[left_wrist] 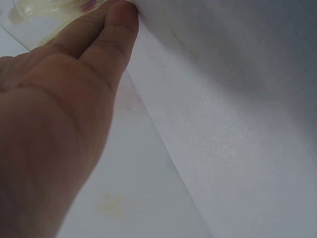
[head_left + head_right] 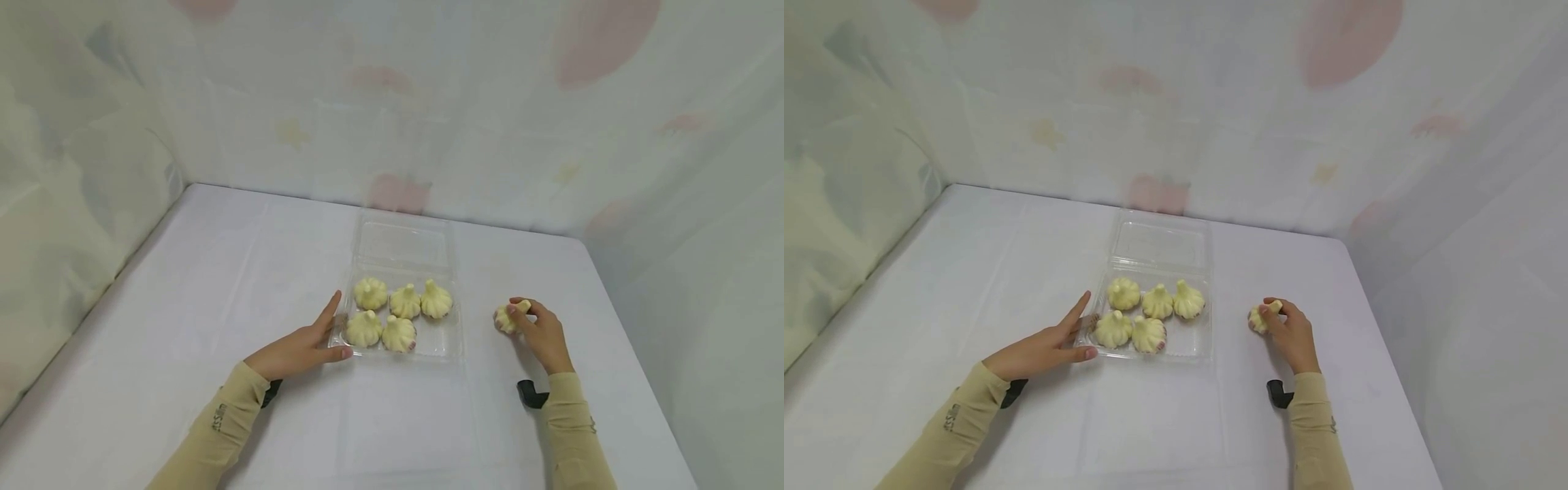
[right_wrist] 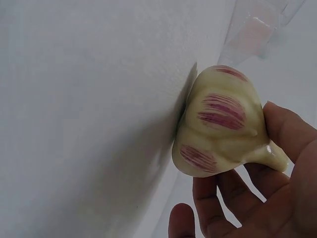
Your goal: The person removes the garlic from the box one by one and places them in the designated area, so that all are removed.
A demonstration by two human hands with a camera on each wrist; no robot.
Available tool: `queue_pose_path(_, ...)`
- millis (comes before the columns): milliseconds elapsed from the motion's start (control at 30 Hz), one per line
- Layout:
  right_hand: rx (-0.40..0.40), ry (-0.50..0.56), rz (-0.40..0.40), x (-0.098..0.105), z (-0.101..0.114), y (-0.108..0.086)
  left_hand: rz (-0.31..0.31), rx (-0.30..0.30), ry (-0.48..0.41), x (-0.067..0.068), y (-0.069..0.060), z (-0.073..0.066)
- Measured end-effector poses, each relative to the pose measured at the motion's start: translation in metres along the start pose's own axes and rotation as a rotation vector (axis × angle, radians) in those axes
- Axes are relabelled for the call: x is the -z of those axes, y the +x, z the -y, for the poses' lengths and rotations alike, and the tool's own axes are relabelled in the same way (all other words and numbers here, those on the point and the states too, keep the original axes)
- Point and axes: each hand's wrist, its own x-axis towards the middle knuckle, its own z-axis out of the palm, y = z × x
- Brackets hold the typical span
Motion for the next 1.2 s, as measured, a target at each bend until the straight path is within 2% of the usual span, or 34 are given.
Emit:
queue_pose_path(533,-0.031,-0.023,0.074,0.0051,0.0043,-0.0044,0.006,0.014,-0.007,0.0009,-0.0008,-0.0037)
queue_pose_path(1000,-0.063,-0.030,0.078,0.0078,0.0063,-0.0044,0.009,0.025,-0.021,0.0014,-0.0018,-0.0052)
queue_pose_path(1200,-0.045,-0.033,0.070,0.0092,0.0078,-0.0042,0.007,0.024,-0.018,0.0012,-0.0017,-0.0047)
